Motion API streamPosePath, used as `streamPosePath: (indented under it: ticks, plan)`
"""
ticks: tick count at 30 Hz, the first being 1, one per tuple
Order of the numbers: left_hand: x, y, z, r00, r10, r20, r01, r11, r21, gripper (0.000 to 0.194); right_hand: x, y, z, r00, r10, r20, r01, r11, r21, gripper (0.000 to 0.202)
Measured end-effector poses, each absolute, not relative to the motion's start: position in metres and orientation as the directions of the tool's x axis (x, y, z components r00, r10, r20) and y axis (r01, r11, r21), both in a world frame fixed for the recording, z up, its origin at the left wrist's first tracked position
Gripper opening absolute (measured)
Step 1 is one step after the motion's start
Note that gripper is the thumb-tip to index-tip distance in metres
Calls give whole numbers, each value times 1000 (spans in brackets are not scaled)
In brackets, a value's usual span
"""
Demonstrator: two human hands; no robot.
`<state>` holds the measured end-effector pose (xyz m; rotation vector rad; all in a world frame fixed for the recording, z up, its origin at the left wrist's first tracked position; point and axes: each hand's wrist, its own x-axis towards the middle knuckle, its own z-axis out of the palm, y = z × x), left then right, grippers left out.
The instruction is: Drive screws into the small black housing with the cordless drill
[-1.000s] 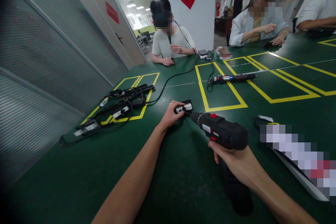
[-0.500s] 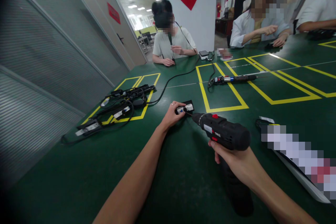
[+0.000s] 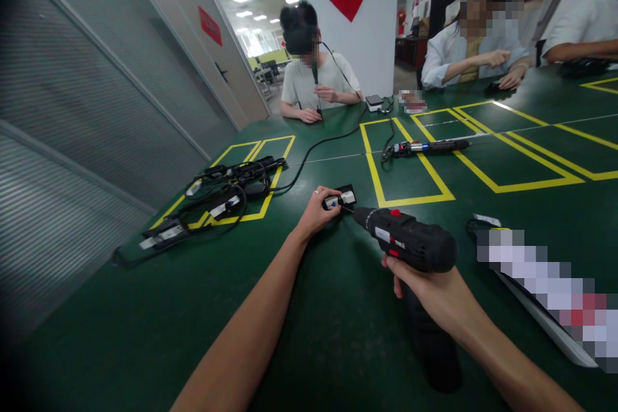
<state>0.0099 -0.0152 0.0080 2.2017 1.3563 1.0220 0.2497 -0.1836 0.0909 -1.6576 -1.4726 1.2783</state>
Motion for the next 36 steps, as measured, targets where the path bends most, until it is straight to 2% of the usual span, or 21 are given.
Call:
streamPosePath:
  ticks: [14,18,23,31,36]
  plan:
    - [11,-18,6,258,848,464,571,-521,634,32,241,-192,95,-70,963,-260,475,-197,-858,40]
    - [11,-18,6,281,826,488,547,-556,626,36,241,-192,94,-57,962,-266,456,-212,-865,38]
    - [11,-16,5,303,821,484,537,-567,625,30,238,-192,95,-56,968,-246,420,-200,-885,35]
    - [12,-15,4,292,819,494,542,-567,620,27,243,-202,93,38,973,-230,500,-218,-838,35]
    - [13,-15,4,280,820,499,538,-565,626,24,246,-204,91,52,992,-115,553,-125,-824,29]
